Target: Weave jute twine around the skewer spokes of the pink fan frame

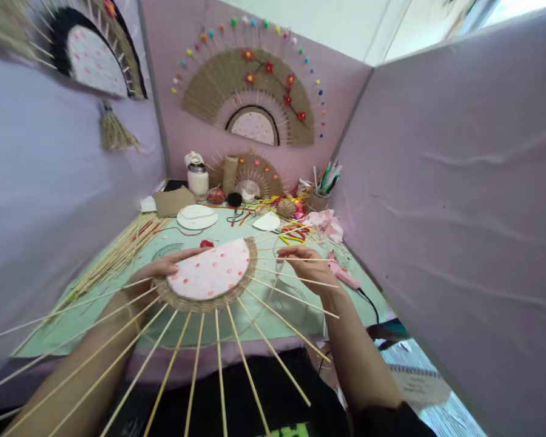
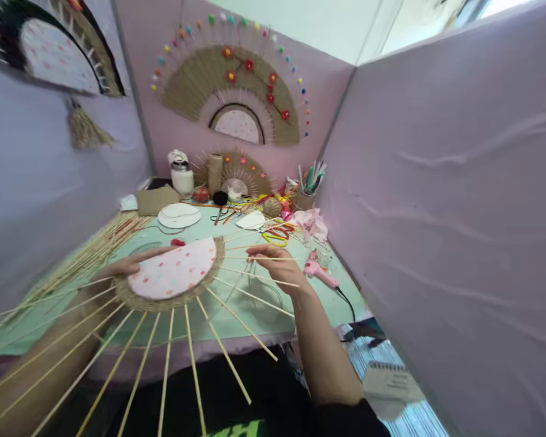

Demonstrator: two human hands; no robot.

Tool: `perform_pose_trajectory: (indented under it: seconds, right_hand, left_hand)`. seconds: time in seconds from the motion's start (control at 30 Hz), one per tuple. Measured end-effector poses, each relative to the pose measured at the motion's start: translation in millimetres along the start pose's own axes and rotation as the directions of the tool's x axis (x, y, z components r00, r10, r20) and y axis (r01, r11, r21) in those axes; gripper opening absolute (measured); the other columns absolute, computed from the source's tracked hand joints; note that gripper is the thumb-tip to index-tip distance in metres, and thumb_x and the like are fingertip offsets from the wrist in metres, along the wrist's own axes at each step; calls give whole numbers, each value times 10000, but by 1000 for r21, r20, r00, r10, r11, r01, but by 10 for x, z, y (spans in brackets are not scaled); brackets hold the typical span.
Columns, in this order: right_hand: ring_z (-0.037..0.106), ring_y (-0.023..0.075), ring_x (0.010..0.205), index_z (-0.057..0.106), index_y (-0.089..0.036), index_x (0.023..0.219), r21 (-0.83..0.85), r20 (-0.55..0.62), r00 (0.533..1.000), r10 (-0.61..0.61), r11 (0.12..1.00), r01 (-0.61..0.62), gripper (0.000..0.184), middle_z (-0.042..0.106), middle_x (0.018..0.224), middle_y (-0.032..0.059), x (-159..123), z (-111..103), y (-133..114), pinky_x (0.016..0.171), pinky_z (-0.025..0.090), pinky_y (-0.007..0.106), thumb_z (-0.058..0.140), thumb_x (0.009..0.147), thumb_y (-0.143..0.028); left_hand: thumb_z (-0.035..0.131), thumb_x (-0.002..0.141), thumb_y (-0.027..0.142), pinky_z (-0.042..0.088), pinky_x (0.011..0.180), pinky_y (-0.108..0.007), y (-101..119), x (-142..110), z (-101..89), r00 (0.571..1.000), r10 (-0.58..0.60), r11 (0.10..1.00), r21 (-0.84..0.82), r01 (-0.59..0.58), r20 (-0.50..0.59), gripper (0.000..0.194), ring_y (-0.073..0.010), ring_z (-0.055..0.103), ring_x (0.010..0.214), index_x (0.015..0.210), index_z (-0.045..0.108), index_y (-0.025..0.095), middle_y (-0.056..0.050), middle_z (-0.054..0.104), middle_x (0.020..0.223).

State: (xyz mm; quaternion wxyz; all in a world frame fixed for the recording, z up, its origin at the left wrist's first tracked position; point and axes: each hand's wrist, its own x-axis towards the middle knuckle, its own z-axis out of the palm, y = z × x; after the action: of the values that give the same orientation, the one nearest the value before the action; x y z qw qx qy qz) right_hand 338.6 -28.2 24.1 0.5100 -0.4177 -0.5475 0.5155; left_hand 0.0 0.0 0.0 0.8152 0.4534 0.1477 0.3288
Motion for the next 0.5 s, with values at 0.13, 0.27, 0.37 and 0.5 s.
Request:
perform_pose_trajectory:
  seconds: [0.13, 0.27, 0.37, 0.5]
  right_hand:
    - [487, 120, 667, 672, -189, 674, -22, -6, 1000, -19, 1000, 18, 89, 602, 698, -14, 8, -11, 45, 675, 360, 267, 742, 636, -227]
    - [452, 114, 643, 645, -184, 653, 16, -96, 995, -6, 1000, 7, 150, 568, 675, -22, 6, 76, 41, 665, 348, 270, 742, 642, -298]
    - [457, 115, 660, 648, -181, 662, 66, -132, 991, 27, 998, -18, 193, 573, 689, -20, -4, 171, 23, 687, 350, 274, 757, 632, -338]
    - [463, 113, 657, 652, -180, 668, 121, -122, 991, 50, 992, -35, 216, 572, 677, -24, -25, 238, 4, 696, 353, 274, 767, 620, -357]
  left_hand:
    - [588, 708, 296, 500, 907, -398, 35, -26, 69, 999, -6, 1000, 20, 7, -52, 578, -355, 572, 1149, 1269, 582, 154, -108, 608, 1289]
    - [615, 671, 279, 499, 900, -385, 52, -29, 117, 992, -36, 998, 46, 42, -124, 610, -364, 569, 1148, 1265, 585, 140, -110, 601, 1297]
    - [648, 624, 283, 511, 867, -369, 57, -25, 141, 984, -51, 997, 45, 59, -171, 624, -357, 601, 1100, 1232, 613, 149, -111, 627, 1261]
    - [676, 580, 291, 522, 833, -377, 66, -21, 163, 968, -75, 993, 66, 94, -239, 620, -372, 618, 1059, 1191, 650, 190, -106, 641, 1240]
